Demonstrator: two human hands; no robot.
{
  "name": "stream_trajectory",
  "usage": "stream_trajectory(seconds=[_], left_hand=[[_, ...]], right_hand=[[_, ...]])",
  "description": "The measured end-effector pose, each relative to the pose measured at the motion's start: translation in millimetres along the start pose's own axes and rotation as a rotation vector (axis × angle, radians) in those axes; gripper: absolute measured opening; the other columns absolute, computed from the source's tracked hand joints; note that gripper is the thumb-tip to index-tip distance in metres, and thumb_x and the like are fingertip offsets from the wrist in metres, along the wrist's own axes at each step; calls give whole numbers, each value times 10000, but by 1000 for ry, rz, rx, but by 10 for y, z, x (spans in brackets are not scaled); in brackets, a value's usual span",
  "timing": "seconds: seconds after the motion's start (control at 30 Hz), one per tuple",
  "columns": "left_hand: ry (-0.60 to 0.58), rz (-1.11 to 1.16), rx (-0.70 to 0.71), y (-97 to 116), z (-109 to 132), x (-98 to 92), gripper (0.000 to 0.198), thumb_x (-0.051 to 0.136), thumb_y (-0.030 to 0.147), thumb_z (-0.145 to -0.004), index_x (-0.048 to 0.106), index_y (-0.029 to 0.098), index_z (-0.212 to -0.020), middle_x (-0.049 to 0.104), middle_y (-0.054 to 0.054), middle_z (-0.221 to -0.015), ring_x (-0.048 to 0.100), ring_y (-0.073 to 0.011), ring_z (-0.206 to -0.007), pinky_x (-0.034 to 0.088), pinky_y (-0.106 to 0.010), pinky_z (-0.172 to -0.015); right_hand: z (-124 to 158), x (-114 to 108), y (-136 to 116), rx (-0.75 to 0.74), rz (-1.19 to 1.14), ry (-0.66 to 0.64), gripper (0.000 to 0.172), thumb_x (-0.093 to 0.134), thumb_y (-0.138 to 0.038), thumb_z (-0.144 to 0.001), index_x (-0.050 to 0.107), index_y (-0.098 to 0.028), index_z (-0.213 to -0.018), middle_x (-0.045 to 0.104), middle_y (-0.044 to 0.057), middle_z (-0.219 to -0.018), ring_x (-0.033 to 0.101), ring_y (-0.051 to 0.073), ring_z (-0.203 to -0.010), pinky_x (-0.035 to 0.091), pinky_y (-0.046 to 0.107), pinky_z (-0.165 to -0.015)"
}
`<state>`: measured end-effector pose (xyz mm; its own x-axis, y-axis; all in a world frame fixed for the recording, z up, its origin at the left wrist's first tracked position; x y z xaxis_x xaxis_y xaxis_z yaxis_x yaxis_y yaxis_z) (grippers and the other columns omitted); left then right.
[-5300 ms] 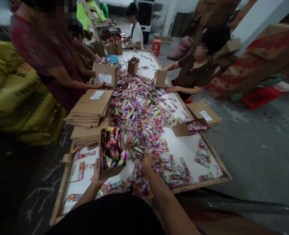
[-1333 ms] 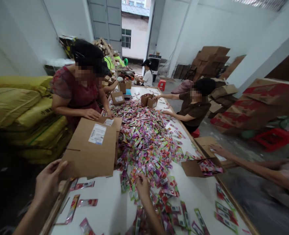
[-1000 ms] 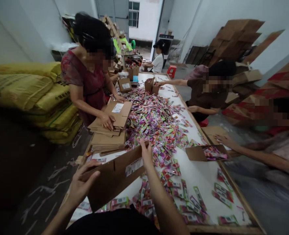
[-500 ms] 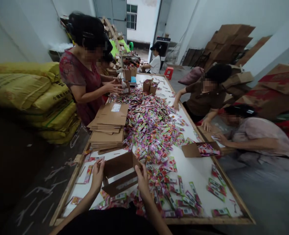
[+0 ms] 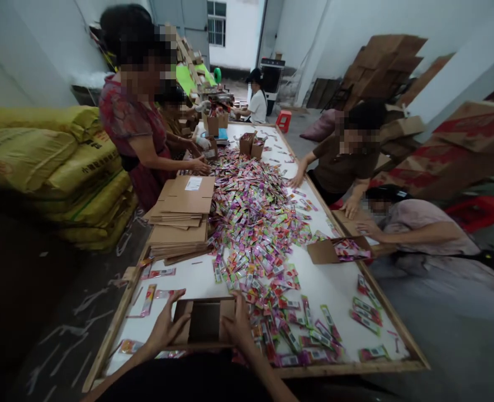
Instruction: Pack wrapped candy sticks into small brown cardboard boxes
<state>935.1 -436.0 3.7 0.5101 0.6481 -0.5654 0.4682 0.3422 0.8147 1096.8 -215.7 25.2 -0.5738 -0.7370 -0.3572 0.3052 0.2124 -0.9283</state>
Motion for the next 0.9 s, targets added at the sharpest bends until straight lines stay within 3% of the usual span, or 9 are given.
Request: stream_trajectory(seconds=[0.1, 0.2, 0.3, 0.4, 0.47, 0.63, 0.73, 0.8, 0.9], left_hand=[[67, -180, 263, -130, 186, -104, 455, 559, 242, -922, 504, 302, -1369, 578, -108, -1358, 561, -229, -1258, 509, -407, -1011], [-89, -188, 385, -245, 296, -180, 503, 537, 229, -924, 508, 394, -1398, 528, -80, -1432, 482, -261, -1345, 487, -440, -1038], [-223, 23, 190, -279, 283, -252, 505, 571, 449, -893, 543, 358, -1389, 373, -97, -1546, 340, -329, -1434, 383, -516, -1120], [-227, 208, 15, -190, 219, -314, 681, 707, 640, -704, 640, 315, -1299, 371, -131, -1517, 391, -384, -1382, 391, -518, -1111], [-262, 203, -42, -77, 157, -333, 727, 776, 627, -626, 665, 304, -1267, 415, -143, -1466, 433, -382, -1344, 409, -493, -1099], [-300, 112, -225, 198, -81, -264, 463, 629, 555, -807, 653, 208, -1112, 543, -147, -1239, 513, -306, -1240, 409, -448, -1079], [-267, 242, -363, 241, -183, -158, 626, 617, 550, -786, 463, 189, -1274, 480, -161, -1346, 462, -303, -1300, 395, -438, -1081], [-320, 338, -435, 245, -211, -98, 736, 606, 557, -777, 358, 188, -1363, 426, -174, -1416, 442, -307, -1325, 402, -428, -1069], [-414, 307, -437, 286, -232, -43, 584, 590, 471, -796, 400, 185, -1269, 553, -141, -1242, 569, -286, -1130, 464, -416, -957]], right_hand=[[80, 2, 107, -181, 21, 19, 486, 486, -128, -640, 587, -201, -1109, 587, 101, -1169, 531, 232, -1172, 402, 417, -1057], [118, -37, 178, -203, 57, -14, 477, 462, -90, -623, 644, -194, -1051, 565, 114, -1274, 497, 235, -1268, 382, 415, -1087], [89, -92, 126, -109, 37, -99, 416, 571, -191, -711, 662, -190, -1116, 501, 137, -1392, 430, 264, -1356, 342, 424, -1127], [51, -158, 4, -1, -43, -164, 415, 622, -423, -790, 674, -196, -1134, 506, 149, -1393, 408, 288, -1373, 310, 444, -1143], [35, -195, -65, 69, -103, -178, 449, 582, -525, -818, 681, -193, -1104, 550, 150, -1338, 443, 291, -1339, 312, 450, -1136], [18, -189, -90, 162, -185, -138, 487, 592, -620, -772, 655, -177, -966, 609, 135, -1212, 536, 291, -1206, 372, 431, -1081], [19, -126, 2, 188, -221, -48, 601, 691, -572, -660, 588, -203, -1124, 590, 115, -1238, 546, 293, -1189, 406, 429, -1050], [15, -74, 83, 208, -284, -25, 692, 707, -522, -624, 540, -215, -1220, 585, 114, -1244, 532, 300, -1217, 412, 431, -1045], [-10, 6, 175, 232, -263, -72, 640, 667, -468, -636, 542, -200, -1204, 630, 114, -1104, 579, 308, -1135, 462, 439, -971]])
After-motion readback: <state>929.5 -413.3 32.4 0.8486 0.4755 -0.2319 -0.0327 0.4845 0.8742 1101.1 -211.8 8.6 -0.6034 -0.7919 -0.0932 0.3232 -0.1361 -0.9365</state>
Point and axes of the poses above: each hand's wrist, its own z-axis away from the middle knuckle, its own x-axis out of the palm, y = z × x, the point moved 2 cm from there along -z, towards the middle knuckle
